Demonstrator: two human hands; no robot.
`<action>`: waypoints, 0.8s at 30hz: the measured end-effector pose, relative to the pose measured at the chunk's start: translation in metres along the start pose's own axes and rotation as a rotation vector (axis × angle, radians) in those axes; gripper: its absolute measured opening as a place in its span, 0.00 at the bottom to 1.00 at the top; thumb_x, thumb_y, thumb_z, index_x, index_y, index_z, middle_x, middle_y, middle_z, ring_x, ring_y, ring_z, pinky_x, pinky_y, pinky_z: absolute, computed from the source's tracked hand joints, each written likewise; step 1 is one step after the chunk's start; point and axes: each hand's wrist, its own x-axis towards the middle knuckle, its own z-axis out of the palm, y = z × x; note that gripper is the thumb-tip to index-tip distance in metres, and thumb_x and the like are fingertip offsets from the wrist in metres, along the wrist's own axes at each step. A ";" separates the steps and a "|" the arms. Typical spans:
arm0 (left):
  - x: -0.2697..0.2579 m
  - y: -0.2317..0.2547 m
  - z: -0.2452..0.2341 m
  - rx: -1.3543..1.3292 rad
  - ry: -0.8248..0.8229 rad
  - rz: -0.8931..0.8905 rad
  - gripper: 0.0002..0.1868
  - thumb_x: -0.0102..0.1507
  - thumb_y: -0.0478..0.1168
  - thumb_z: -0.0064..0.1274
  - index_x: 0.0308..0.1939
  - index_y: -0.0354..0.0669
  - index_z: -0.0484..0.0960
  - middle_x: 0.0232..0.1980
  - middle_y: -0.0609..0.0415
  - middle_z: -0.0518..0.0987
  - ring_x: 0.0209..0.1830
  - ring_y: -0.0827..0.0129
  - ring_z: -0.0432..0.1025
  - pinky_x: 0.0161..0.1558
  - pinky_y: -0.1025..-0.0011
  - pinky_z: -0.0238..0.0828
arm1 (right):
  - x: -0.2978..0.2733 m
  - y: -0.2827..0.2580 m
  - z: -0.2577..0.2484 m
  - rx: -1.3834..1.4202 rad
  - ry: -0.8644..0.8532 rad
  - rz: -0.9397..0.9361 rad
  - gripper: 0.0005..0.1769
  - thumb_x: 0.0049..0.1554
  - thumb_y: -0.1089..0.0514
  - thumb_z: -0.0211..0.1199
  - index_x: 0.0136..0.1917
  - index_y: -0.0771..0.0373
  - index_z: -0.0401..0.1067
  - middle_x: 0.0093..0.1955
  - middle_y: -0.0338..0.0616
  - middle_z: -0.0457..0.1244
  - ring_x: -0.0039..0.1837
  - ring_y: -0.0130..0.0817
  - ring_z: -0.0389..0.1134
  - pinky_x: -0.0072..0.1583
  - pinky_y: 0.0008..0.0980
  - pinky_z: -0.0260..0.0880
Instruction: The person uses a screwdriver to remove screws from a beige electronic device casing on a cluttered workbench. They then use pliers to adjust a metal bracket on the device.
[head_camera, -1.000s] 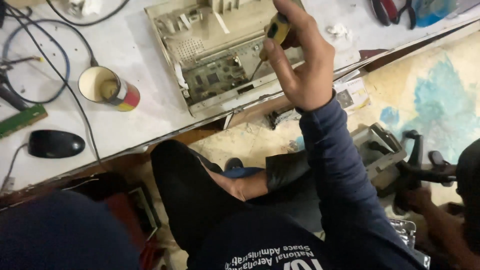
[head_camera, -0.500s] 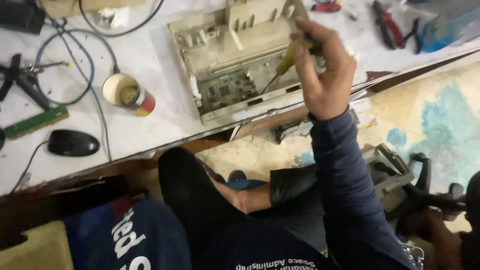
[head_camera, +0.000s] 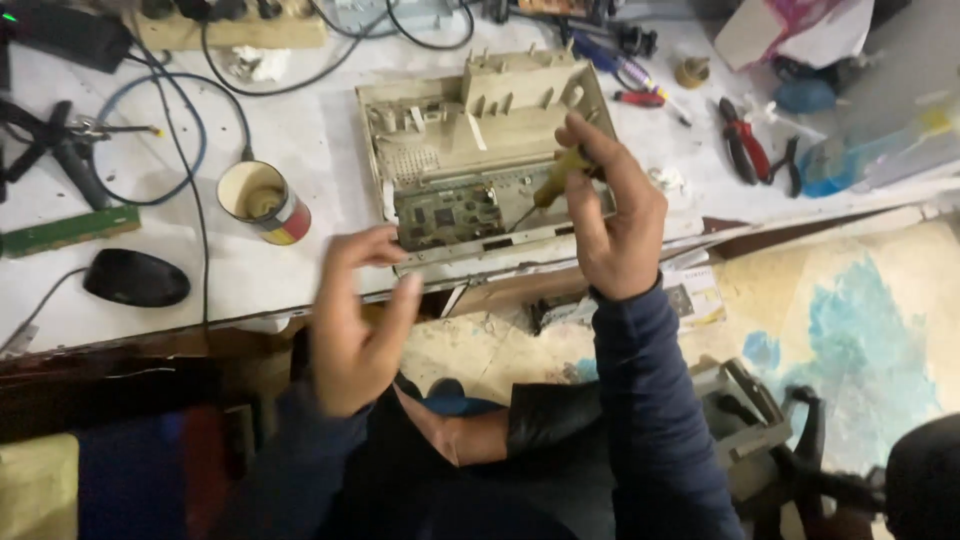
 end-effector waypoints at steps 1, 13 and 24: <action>0.007 -0.017 0.009 0.024 -0.153 0.056 0.18 0.69 0.32 0.50 0.63 0.29 0.72 0.44 0.44 0.72 0.45 0.48 0.71 0.52 0.53 0.71 | 0.004 -0.005 -0.001 0.095 0.030 -0.024 0.16 0.67 0.68 0.54 0.67 0.75 0.70 0.43 0.52 0.69 0.43 0.48 0.76 0.52 0.44 0.77; 0.026 -0.068 0.055 0.109 -0.456 0.033 0.17 0.72 0.26 0.42 0.65 0.26 0.69 0.48 0.39 0.72 0.49 0.40 0.73 0.53 0.45 0.74 | -0.005 -0.014 0.002 0.103 0.081 0.029 0.19 0.66 0.74 0.52 0.70 0.74 0.68 0.54 0.59 0.67 0.51 0.51 0.75 0.54 0.48 0.78; 0.035 -0.066 0.059 0.188 -0.621 -0.108 0.18 0.73 0.32 0.44 0.67 0.30 0.70 0.53 0.38 0.76 0.60 0.34 0.68 0.52 0.37 0.74 | -0.004 -0.028 -0.017 0.106 0.221 0.011 0.18 0.69 0.71 0.50 0.71 0.75 0.64 0.61 0.62 0.65 0.63 0.53 0.71 0.61 0.48 0.74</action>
